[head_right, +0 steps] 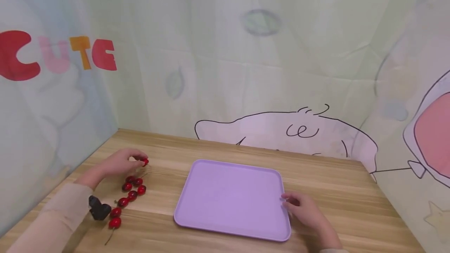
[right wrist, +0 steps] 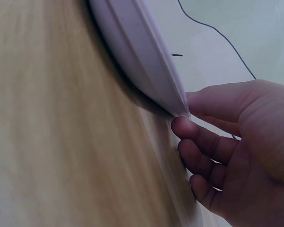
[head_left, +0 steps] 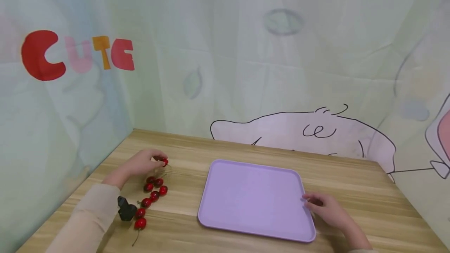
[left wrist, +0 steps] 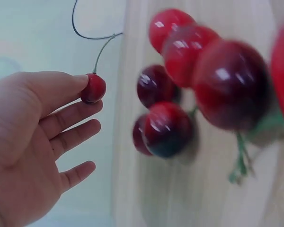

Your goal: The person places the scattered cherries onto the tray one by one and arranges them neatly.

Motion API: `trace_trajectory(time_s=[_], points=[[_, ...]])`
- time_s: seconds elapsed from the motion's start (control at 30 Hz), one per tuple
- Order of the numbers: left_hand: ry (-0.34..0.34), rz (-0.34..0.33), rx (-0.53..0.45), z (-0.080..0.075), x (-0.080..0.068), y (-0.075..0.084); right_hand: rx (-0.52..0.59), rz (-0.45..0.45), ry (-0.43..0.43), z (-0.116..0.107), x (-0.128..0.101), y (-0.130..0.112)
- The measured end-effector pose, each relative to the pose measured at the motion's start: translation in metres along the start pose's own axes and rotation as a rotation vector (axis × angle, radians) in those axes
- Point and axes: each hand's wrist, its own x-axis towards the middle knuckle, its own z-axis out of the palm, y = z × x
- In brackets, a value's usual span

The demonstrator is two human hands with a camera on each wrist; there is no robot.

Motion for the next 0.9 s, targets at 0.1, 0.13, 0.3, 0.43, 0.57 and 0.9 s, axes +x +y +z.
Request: trace_trajectory(time_s=[0.1,0.13,0.3,0.43,0.57,0.9], points=[[0.008,0.018,0.0,-0.001,0.003,0.009,0.005,-0.007,-0.002,-0.001,0.0,0.0],[0.012,0.023,-0.003,-0.001,0.005,0.012,0.005,-0.011,-0.003,-0.001,0.0,0.001],[0.022,0.066,-0.029,0.0,0.011,0.025,-0.009,-0.022,0.003,0.0,0.0,0.002],[0.016,0.099,-0.041,0.003,0.019,0.036,-0.018,-0.016,0.006,0.0,0.0,0.001],[0.005,0.121,-0.062,0.007,0.028,0.049,-0.015,-0.006,0.01,0.0,0.0,0.001],[-0.024,0.23,-0.098,0.03,0.049,0.091,-0.004,-0.011,0.017,0.0,0.001,0.004]])
